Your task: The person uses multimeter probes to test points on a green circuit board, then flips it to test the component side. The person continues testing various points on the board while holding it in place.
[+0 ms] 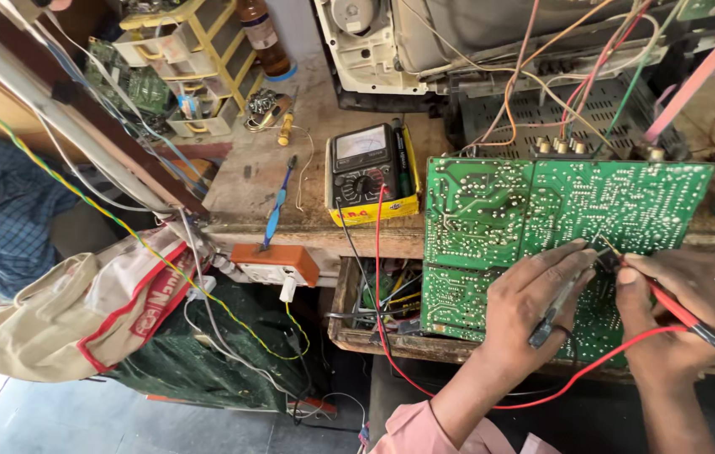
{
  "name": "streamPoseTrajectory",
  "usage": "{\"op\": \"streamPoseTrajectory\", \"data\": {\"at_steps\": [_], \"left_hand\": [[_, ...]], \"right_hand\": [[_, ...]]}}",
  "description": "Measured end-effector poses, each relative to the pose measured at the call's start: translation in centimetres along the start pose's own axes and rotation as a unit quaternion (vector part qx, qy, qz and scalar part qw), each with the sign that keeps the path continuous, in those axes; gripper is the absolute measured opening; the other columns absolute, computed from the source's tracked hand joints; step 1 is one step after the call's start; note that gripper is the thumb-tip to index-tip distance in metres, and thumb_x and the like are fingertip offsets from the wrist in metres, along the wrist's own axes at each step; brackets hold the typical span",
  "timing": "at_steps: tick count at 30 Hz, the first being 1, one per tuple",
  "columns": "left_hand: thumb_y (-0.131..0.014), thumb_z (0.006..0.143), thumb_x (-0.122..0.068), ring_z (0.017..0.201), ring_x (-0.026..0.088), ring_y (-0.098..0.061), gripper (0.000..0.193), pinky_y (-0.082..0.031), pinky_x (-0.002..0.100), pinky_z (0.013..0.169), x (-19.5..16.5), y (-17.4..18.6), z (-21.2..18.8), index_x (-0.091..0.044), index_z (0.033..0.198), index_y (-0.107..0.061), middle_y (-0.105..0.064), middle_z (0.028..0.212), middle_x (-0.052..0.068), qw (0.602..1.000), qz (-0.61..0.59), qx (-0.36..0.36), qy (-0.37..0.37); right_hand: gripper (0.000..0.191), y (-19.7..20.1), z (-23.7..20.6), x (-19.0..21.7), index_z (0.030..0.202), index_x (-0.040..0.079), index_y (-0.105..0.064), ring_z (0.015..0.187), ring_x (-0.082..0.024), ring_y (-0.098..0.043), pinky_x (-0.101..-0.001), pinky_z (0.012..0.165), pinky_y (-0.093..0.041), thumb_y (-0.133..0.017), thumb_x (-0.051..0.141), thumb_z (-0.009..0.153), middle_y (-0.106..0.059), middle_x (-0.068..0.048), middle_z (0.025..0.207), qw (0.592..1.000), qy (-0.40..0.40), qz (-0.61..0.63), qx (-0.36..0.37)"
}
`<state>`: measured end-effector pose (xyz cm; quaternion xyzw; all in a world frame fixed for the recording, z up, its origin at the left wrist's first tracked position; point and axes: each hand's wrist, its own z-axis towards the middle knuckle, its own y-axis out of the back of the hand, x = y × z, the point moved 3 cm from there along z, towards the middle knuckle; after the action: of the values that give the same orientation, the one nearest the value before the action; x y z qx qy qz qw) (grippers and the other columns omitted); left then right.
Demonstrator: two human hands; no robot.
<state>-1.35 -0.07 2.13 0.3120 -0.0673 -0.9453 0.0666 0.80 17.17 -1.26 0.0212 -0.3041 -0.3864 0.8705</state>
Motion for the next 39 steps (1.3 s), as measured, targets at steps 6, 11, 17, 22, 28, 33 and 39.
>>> {"op": "streamPoseTrajectory", "data": {"at_steps": [6, 11, 17, 22, 28, 33, 39], "left_hand": [[-0.073, 0.101, 0.001, 0.108, 0.025, -0.074, 0.03, -0.06, 0.032, 0.091, -0.1, 0.1, 0.1, -0.008, 0.129, -0.066, -0.07, 0.129, 0.008, 1.0, -0.003, -0.005, -0.007], [-0.073, 0.097, 0.0, 0.108, 0.026, -0.074, 0.031, -0.061, 0.034, 0.093, -0.2, -0.1, 0.4, -0.007, 0.127, -0.068, -0.071, 0.128, 0.011, 1.0, -0.006, -0.009, -0.003], [-0.077, 0.094, 0.0, 0.1, 0.027, -0.075, 0.028, -0.06, 0.035, 0.087, -0.4, -0.3, 0.9, -0.006, 0.121, -0.071, -0.073, 0.126, 0.011, 1.0, -0.005, -0.005, -0.002], [-0.077, 0.094, 0.0, 0.101, 0.027, -0.075, 0.029, -0.06, 0.036, 0.088, -0.5, -0.4, 1.1, -0.006, 0.121, -0.071, -0.073, 0.126, 0.011, 1.0, 0.004, -0.007, -0.009], [-0.077, 0.093, -0.001, 0.1, 0.027, -0.075, 0.029, -0.06, 0.035, 0.086, -0.5, -0.5, 1.1, -0.006, 0.121, -0.071, -0.074, 0.127, 0.011, 1.0, 0.009, -0.008, -0.012], [-0.078, 0.093, -0.001, 0.1, 0.027, -0.075, 0.029, -0.059, 0.035, 0.086, -0.5, -0.5, 1.1, -0.006, 0.121, -0.071, -0.073, 0.126, 0.011, 1.0, 0.017, -0.008, -0.017], [-0.078, 0.094, -0.001, 0.096, 0.026, -0.074, 0.029, -0.059, 0.035, 0.084, -0.6, -0.5, 1.0, -0.006, 0.122, -0.071, -0.073, 0.127, 0.011, 1.0, 0.016, -0.008, -0.011]], "right_hand": [[0.01, 0.1, 0.4, 0.7, 0.117, -0.001, -0.075, 0.098, -0.019, -0.065, -0.0256, 0.088, -0.05, -0.073, -0.001, 0.107, -0.074, -0.011, 0.108, 1.0, 0.021, -0.017, 0.0], [0.008, 0.2, 1.1, 1.5, 0.112, -0.001, -0.074, 0.097, -0.019, -0.068, -0.029, 0.091, -0.053, -0.074, -0.003, 0.105, -0.073, -0.011, 0.103, 1.0, 0.021, 0.005, -0.018], [0.01, 0.2, 2.1, 2.3, 0.109, -0.001, -0.072, 0.095, -0.02, -0.067, -0.0287, 0.09, -0.053, -0.073, -0.005, 0.1, -0.073, -0.009, 0.101, 0.999, 0.028, 0.03, -0.025], [0.014, 0.2, 2.7, 2.7, 0.111, 0.0, -0.072, 0.095, -0.02, -0.067, -0.0289, 0.088, -0.052, -0.074, -0.005, 0.098, -0.074, -0.009, 0.1, 0.999, 0.032, 0.029, -0.025], [0.013, 0.2, 2.8, 3.0, 0.109, -0.001, -0.072, 0.092, -0.021, -0.068, -0.0291, 0.085, -0.052, -0.075, -0.004, 0.097, -0.074, -0.009, 0.098, 0.998, 0.042, 0.028, -0.03], [0.013, 0.2, 2.7, 2.9, 0.109, -0.001, -0.073, 0.093, -0.021, -0.068, -0.0287, 0.084, -0.052, -0.075, -0.003, 0.097, -0.074, -0.01, 0.099, 0.999, 0.035, 0.028, -0.028], [0.013, 0.2, 2.4, 2.5, 0.111, -0.001, -0.073, 0.094, -0.021, -0.068, -0.0291, 0.089, -0.052, -0.075, -0.003, 0.099, -0.074, -0.01, 0.099, 0.999, 0.036, 0.024, -0.027]]}}
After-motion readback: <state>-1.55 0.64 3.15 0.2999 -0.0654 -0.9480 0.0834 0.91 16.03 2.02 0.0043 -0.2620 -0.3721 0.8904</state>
